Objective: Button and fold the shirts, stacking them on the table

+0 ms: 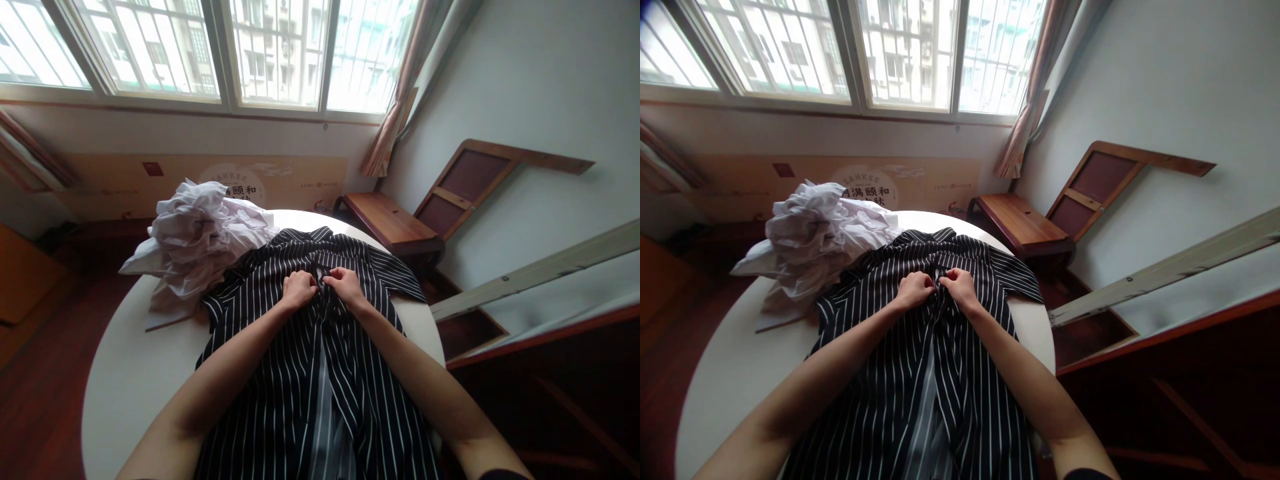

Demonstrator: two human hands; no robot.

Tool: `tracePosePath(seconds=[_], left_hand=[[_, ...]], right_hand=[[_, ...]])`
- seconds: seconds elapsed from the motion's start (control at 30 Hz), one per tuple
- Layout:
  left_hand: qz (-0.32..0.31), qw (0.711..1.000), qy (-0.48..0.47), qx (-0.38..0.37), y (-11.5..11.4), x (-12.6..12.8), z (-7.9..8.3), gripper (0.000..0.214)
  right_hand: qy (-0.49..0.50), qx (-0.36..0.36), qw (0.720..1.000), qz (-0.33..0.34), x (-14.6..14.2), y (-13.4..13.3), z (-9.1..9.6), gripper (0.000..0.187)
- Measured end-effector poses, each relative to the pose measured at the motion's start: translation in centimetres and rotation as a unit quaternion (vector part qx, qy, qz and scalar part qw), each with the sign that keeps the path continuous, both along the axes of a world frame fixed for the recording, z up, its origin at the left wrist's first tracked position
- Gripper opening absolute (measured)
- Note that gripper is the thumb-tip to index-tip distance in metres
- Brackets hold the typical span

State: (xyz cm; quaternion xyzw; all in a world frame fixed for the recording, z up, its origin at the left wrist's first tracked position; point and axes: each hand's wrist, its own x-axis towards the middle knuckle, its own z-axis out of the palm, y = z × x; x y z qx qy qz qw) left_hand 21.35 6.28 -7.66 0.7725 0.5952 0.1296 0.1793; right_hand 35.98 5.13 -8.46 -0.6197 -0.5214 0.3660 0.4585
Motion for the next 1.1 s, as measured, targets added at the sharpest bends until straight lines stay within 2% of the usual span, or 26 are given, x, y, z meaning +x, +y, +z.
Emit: tracePosePath(seconds=[0.13, 0.27, 0.43, 0.53, 0.77, 0.97, 1.1], left_hand=[[0.000, 1.000, 0.000, 0.022, -0.4, 0.0, -0.4, 0.022], [0.028, 0.998, -0.040, 0.032, -0.5, -0.5, -0.9, 0.022], [0.066, 0.989, -0.134, -0.011, -0.1, -0.9, -1.1, 0.020], [0.076, 0.982, -0.172, -0.012, 0.0, -0.9, -1.3, 0.020], [0.093, 0.974, -0.208, 0.011, 0.1, -0.7, -1.7, 0.018], [0.094, 0.967, -0.236, -0.018, 0.4, -1.0, -1.9, 0.016], [0.095, 0.963, -0.249, -0.041, 0.6, -1.1, -2.1, 0.019]], right_hand=[[-0.136, 0.035, 0.990, 0.002, -0.6, -0.3, 0.3, 0.015], [-0.254, 0.056, 0.965, 0.011, -1.7, -0.9, 0.8, 0.006], [-0.321, 0.074, 0.944, 0.011, -2.5, -1.1, 0.6, 0.006], [-0.297, 0.084, 0.951, 0.016, -2.5, -1.1, 0.4, 0.007], [-0.164, 0.095, 0.981, 0.040, -1.9, -1.0, 0.0, 0.009], [-0.036, 0.042, 0.998, 0.043, -1.3, -0.1, -1.1, 0.019], [-0.001, 0.034, 0.998, 0.044, -1.1, 0.1, -1.3, 0.017]])
